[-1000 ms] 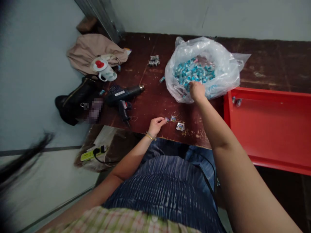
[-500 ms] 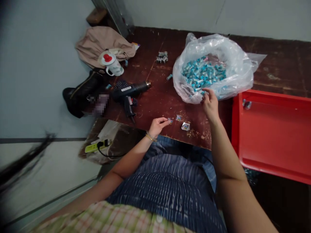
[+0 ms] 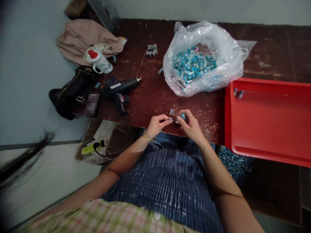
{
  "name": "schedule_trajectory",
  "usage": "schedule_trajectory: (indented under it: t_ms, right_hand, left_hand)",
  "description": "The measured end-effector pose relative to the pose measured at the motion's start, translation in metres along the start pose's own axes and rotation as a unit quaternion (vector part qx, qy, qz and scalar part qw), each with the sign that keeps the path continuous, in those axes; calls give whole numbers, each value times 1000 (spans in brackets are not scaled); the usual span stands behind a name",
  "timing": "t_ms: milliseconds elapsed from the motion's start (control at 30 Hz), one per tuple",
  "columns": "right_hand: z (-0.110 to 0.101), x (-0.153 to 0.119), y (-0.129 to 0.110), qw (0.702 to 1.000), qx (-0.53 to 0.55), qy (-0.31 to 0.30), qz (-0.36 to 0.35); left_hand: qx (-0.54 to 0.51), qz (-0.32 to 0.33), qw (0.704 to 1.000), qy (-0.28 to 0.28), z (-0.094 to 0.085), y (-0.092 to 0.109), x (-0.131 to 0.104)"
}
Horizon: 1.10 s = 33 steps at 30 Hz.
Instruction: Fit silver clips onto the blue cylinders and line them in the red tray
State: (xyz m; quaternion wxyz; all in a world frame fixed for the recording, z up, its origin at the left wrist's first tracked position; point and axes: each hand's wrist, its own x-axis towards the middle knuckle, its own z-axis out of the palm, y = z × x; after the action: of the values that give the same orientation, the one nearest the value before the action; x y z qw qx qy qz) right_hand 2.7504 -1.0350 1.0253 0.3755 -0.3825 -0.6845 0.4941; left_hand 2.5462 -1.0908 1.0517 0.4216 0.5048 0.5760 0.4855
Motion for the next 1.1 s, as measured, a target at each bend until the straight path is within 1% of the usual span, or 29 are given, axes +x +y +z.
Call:
schedule_trajectory:
  t_ms: [100, 233, 300, 400, 467, 567, 700, 767, 867, 1000, 1100]
  right_hand:
    - [10, -2, -6, 999, 13, -32, -9]
    - [18, -2, -3, 999, 43, -15, -6]
    - [15, -1, 0, 999, 53, -3, 6]
    - [4, 1, 4, 997, 68, 15, 30]
    - [-4, 1, 3, 997, 72, 23, 27]
    - [-10, -2, -7, 995, 93, 41, 13]
    - [-5, -5, -25, 981, 184, 59, 8]
    - [0, -5, -30, 974, 221, 52, 6]
    - [8, -3, -31, 968, 248, 34, 12]
    - [12, -5, -26, 969, 245, 11, 32]
    - [12, -7, -24, 971, 236, -2, 42]
  left_hand:
    - [16, 5, 1000, -15, -1, 2, -1]
    - [34, -6, 999, -7, -3, -2, -1]
    - [31, -14, 999, -1, -4, -5, -2]
    - [16, -20, 1000, 2, -5, -11, -4]
    - [9, -19, 1000, 1, -5, -14, -5]
    - [13, -14, 1000, -14, -5, -15, -7]
    - [29, -10, 999, -35, -3, -10, -9]
    - [30, -10, 998, -46, -2, -7, -10]
    - [15, -10, 998, -61, -3, -4, -12]
    - [0, -31, 996, -83, -4, -5, -15]
    - [-25, -56, 994, -90, -1, -9, -17]
